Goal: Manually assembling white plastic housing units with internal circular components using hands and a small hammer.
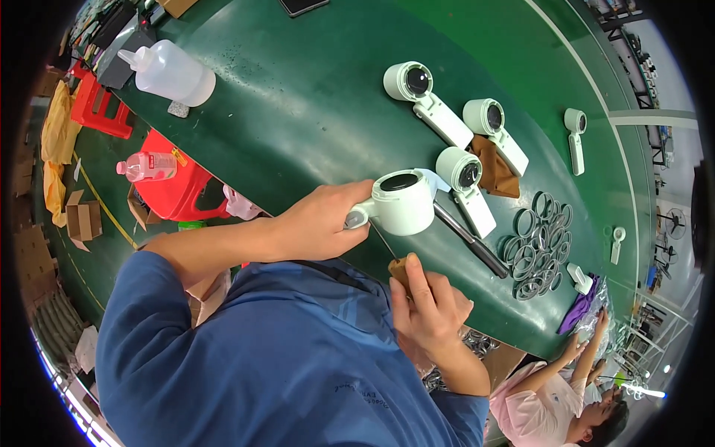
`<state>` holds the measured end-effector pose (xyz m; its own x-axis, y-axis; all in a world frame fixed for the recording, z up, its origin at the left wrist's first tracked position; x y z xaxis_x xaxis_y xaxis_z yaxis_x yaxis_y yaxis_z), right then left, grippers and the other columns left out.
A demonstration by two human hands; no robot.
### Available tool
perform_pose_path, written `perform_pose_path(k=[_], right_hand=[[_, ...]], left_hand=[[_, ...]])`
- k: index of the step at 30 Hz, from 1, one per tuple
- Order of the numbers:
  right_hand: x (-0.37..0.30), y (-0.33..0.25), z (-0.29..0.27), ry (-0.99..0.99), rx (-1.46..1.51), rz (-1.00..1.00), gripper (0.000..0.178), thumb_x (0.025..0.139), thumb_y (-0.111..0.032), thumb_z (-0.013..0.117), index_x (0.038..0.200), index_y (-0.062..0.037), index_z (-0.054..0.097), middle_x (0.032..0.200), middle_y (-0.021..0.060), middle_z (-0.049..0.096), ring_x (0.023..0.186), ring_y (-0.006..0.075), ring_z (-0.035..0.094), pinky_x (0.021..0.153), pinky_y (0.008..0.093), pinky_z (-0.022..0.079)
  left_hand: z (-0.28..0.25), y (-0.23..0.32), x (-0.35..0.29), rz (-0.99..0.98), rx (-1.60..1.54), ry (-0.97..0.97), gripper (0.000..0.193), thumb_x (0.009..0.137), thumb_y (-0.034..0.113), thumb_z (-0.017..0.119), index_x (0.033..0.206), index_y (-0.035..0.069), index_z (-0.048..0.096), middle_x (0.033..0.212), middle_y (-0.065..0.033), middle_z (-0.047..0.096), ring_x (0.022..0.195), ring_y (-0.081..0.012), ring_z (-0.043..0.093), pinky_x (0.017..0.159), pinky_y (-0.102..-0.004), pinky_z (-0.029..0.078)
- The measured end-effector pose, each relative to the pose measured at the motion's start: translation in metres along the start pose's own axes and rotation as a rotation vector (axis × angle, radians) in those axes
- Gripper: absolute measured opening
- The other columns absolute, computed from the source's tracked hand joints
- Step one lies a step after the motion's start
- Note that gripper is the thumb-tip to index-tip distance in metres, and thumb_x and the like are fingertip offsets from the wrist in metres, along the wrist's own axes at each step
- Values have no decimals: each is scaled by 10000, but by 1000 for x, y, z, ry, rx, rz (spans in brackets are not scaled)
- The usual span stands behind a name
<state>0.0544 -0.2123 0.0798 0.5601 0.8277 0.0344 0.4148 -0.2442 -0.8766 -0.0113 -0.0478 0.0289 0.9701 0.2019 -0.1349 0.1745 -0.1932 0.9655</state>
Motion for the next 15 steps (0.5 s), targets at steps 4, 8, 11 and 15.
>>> perform_pose_path(k=[4, 8, 11, 15], right_hand=[[-8, 27, 15, -62, 445, 327, 542, 814, -179, 790, 1301, 7, 641, 824, 86, 644, 551, 134, 566, 489, 267, 442], [-21, 43, 33, -92, 785, 570, 545, 821, -180, 778, 1311, 12, 634, 873, 90, 662, 560, 121, 557, 488, 259, 425], [-22, 42, 49, -238, 931, 629, 539, 859, -187, 753, 1331, 27, 605, 938, 105, 665, 656, 101, 571, 565, 233, 436], [-21, 38, 57, -336, 1113, 681, 532, 909, -195, 719, 1358, 46, 566, 1024, 127, 670, 785, 74, 589, 667, 199, 452]], left_hand=[[1, 3, -1, 30, 19, 31, 396, 848, 9, 607, 1243, 20, 572, 961, -175, 681, 871, -354, 680, 789, -389, 522], [-2, 19, -5, 109, -38, 22, 424, 834, 18, 627, 1255, 20, 574, 1005, -178, 683, 893, -349, 684, 805, -379, 525], [-8, 29, -1, 308, 129, -17, 476, 821, 25, 650, 1289, 4, 565, 1058, -191, 681, 913, -355, 690, 817, -371, 532], [-6, 17, 9, 258, 96, -103, 473, 821, 32, 663, 1282, -14, 567, 1092, -165, 693, 932, -320, 698, 831, -360, 535]])
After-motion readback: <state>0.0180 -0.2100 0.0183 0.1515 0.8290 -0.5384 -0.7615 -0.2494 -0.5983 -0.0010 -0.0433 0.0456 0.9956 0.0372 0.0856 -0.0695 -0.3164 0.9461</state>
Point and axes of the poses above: each hand's wrist, its own x-axis towards the middle knuckle, its own z-axis out of the palm, y = z × x, the point moved 10 cm from there along x, towards the middle knuckle
